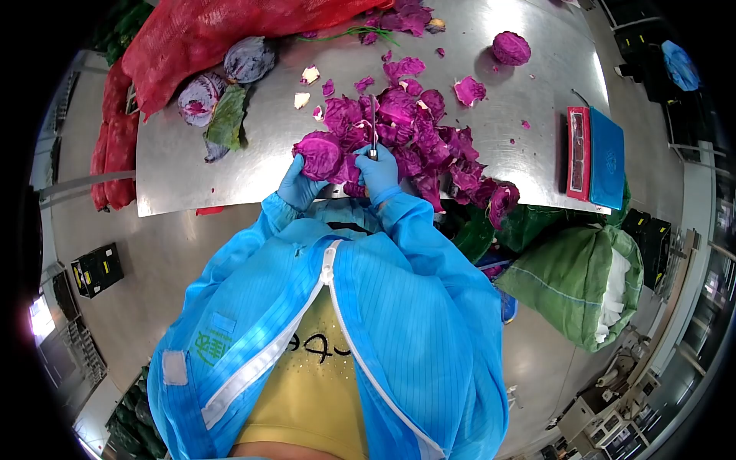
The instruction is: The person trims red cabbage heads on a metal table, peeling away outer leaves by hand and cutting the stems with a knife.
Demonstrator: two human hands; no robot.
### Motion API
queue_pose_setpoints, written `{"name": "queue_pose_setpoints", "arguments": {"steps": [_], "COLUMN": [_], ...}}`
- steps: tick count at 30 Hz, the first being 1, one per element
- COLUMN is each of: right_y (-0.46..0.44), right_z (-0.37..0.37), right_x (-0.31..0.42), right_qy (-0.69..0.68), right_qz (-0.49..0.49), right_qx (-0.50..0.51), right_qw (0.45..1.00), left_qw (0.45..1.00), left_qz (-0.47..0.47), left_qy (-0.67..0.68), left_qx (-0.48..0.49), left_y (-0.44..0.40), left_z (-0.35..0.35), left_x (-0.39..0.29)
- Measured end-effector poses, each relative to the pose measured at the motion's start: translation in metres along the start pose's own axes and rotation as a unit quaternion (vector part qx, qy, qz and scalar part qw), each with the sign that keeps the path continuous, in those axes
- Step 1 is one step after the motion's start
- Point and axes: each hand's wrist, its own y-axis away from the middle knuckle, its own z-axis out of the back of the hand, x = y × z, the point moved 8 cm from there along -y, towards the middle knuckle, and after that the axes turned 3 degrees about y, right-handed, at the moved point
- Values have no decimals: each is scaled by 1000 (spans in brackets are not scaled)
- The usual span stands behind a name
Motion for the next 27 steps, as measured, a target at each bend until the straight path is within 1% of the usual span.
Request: {"name": "queue_pose_setpoints", "arguments": {"steps": [1, 2, 3, 4, 5, 6, 7, 8, 9, 11, 12, 13, 14, 15, 16, 17, 19, 20, 22, 23, 25, 27], "right_y": [-1, -6, -7, -4, -1, 2, 3, 2, -1, -8, -10, -14, -16, -12, -5, -2, 2, 0, 1, 0, 22, 32], "right_z": [1, 1, 1, 1, 1, -2, -6, -4, -2, 15, 20, 25, 31, 30, 33, 31, 29, 32, 41, 49, 31, 12], "right_x": [1, -1, 15, 29, 32, 30, 24, 17, 9, -1, -1, -2, 8, 28, 43, 50, 61, 58, 59, 52, 86, 85], "right_qy": [20, 19, 46, 74, 73, 1, -70, -92, -92, -135, -94, -93, 22, 136, 214, 214, 318, 318, 304, 273, 389, 347], "right_qz": [22, 22, 96, 169, 168, 88, 9, -17, -17, 13, 13, 13, 80, 147, 191, 191, 188, 189, 202, 163, 280, 236], "right_qx": [-2, -2, -20, -39, -41, -27, -12, -24, -22, -76, -80, -79, -106, -131, -172, -173, -186, -187, -226, -233, -226, -168], "right_qw": [1000, 1000, 994, 982, 982, 996, 997, 995, 995, 988, 992, 992, 991, 971, 942, 942, 910, 910, 903, 919, 848, 892], "left_qw": [997, 997, 997, 995, 992, 993, 985, 976, 976, 936, 952, 952, 953, 954, 946, 946, 952, 952, 941, 941, 933, 934], "left_qz": [48, 63, 64, 39, 14, 17, 13, 9, 7, 75, 75, 74, 87, 100, 106, 106, 101, 101, 96, 95, 98, 85], "left_qy": [62, 53, 52, 86, 121, 120, 169, 218, 217, 337, 296, 297, 287, 277, 300, 300, 286, 285, 321, 320, 347, 347], "left_qx": [-5, 9, 9, 5, 1, 2, 7, 10, 10, 69, 27, 27, 40, 55, 57, 57, 52, 54, 51, 52, -10, -6], "left_y": [3, 3, 3, 3, 3, 3, 1, 0, 1, 7, 7, 7, 9, 9, 9, 9, 9, 9, 12, 12, 12, 10], "left_z": [-1, 1, -2, -6, -9, -10, -13, -14, -14, -24, -24, -27, -30, -34, -34, -34, -39, -43, -51, -53, -45, -42], "left_x": [5, 7, 8, 5, 3, 3, 2, 0, -2, -1, 0, -1, 1, 3, 4, 3, -2, -3, -6, -7, -5, -4]}}
